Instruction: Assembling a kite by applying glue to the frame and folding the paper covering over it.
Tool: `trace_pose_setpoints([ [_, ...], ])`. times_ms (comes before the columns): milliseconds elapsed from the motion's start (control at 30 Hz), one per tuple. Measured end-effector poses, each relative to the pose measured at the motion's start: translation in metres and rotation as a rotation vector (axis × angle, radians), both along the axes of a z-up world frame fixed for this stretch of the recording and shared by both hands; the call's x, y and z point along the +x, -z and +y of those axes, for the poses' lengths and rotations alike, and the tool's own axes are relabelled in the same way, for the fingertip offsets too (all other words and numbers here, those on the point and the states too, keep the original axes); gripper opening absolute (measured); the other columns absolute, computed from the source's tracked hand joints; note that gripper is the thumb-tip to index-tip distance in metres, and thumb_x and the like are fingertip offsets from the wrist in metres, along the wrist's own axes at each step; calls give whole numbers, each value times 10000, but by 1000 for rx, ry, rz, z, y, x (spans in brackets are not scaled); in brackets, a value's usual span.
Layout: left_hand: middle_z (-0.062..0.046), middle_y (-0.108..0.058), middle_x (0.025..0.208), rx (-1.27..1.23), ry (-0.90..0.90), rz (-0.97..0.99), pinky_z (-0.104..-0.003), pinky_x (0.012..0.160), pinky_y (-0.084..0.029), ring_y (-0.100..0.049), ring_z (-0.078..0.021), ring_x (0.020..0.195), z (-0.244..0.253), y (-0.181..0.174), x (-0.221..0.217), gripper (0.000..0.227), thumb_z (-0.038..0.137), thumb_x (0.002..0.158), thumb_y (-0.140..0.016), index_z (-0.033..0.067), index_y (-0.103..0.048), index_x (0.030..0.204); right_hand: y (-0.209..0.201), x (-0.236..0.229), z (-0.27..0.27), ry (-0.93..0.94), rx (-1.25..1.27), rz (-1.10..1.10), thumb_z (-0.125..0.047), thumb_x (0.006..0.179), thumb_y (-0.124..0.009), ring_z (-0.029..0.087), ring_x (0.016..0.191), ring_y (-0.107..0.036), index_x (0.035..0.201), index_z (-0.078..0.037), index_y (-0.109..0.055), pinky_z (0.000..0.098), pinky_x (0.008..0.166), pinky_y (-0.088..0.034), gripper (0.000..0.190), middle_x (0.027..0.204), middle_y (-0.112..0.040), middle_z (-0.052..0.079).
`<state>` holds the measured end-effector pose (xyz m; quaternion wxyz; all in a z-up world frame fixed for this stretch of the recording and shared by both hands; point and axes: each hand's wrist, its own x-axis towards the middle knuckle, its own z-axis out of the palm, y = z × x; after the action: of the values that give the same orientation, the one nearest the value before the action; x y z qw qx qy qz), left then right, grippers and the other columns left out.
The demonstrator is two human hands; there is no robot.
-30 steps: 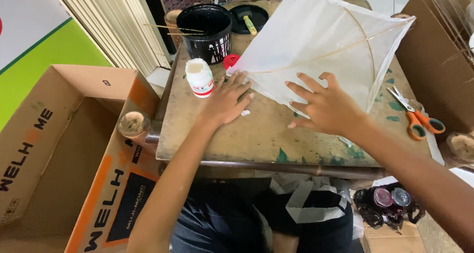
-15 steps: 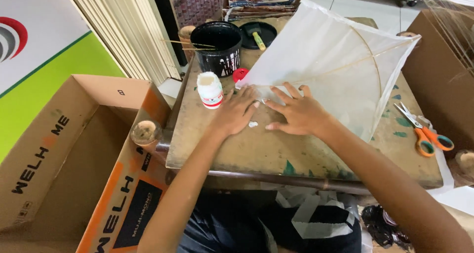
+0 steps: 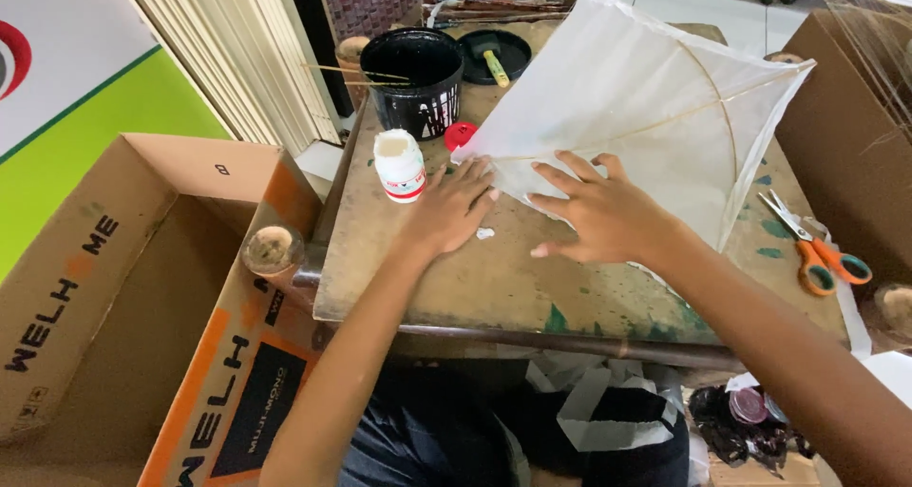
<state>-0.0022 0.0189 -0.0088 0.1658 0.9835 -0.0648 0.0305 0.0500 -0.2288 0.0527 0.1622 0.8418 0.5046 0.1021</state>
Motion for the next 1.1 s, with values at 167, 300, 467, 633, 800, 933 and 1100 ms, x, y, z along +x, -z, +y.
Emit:
trace_pose_setpoints([
  [167,-15,-317,1675,4,-3,-1,-503,1288,-132,-230,-199,1566,1,3,2,600,477,1082,-187,213,-426,1565,17,13,24,76,-56,37,-827,927,-247,294,1523,-235,1522,-365,-406,529,1104,-294,770,1628,-339,24],
  [300,-23,-326,1670,-34,0,23,-503,1286,-111,-230,-202,1566,1,-1,0,632,481,1077,-147,204,-432,1568,14,8,26,182,-199,129,-866,902,-127,291,1565,-131,1589,-426,-216,566,1171,-174,821,1711,-153,-7],
  [467,-4,-326,1671,-18,10,24,-505,1286,-114,-237,-194,1565,-1,-9,-2,595,421,1069,-185,211,-430,1569,5,-5,9,164,-215,73,-867,895,-193,282,1565,-143,1572,-420,-247,558,1171,-182,813,1714,-150,-26],
  [633,1,-330,1668,-62,-5,11,-503,1285,-114,-247,-189,1560,1,-6,-4,580,421,1071,-205,230,-433,1568,-1,-15,-7,118,-153,112,-829,918,-282,250,1546,-218,1523,-346,-391,530,1171,-263,782,1693,-225,-32],
  [800,-112,-479,1570,-304,45,-331,-612,1246,-170,-429,-295,1461,6,12,1,493,357,1106,-447,249,-404,1584,-8,-22,-13,105,121,437,-579,989,-471,304,1431,-446,1643,-213,-195,556,1122,-376,798,1556,-473,79],
  [933,-167,-586,1458,-329,112,-527,-565,1249,-222,-502,-318,1404,2,2,-3,417,294,1092,-519,196,-526,1497,-10,-13,-11,144,192,555,-548,1009,-439,320,1452,-418,1655,-247,-159,566,1148,-312,766,1540,-493,103],
  [1100,-156,-542,1501,-656,148,-522,-498,1269,-191,-448,-289,1450,11,-22,-25,421,204,1084,-570,251,-545,1502,-21,-18,-2,240,213,626,-452,1024,-454,321,1410,-477,1672,-328,-95,566,1150,-291,751,1508,-521,134],
])
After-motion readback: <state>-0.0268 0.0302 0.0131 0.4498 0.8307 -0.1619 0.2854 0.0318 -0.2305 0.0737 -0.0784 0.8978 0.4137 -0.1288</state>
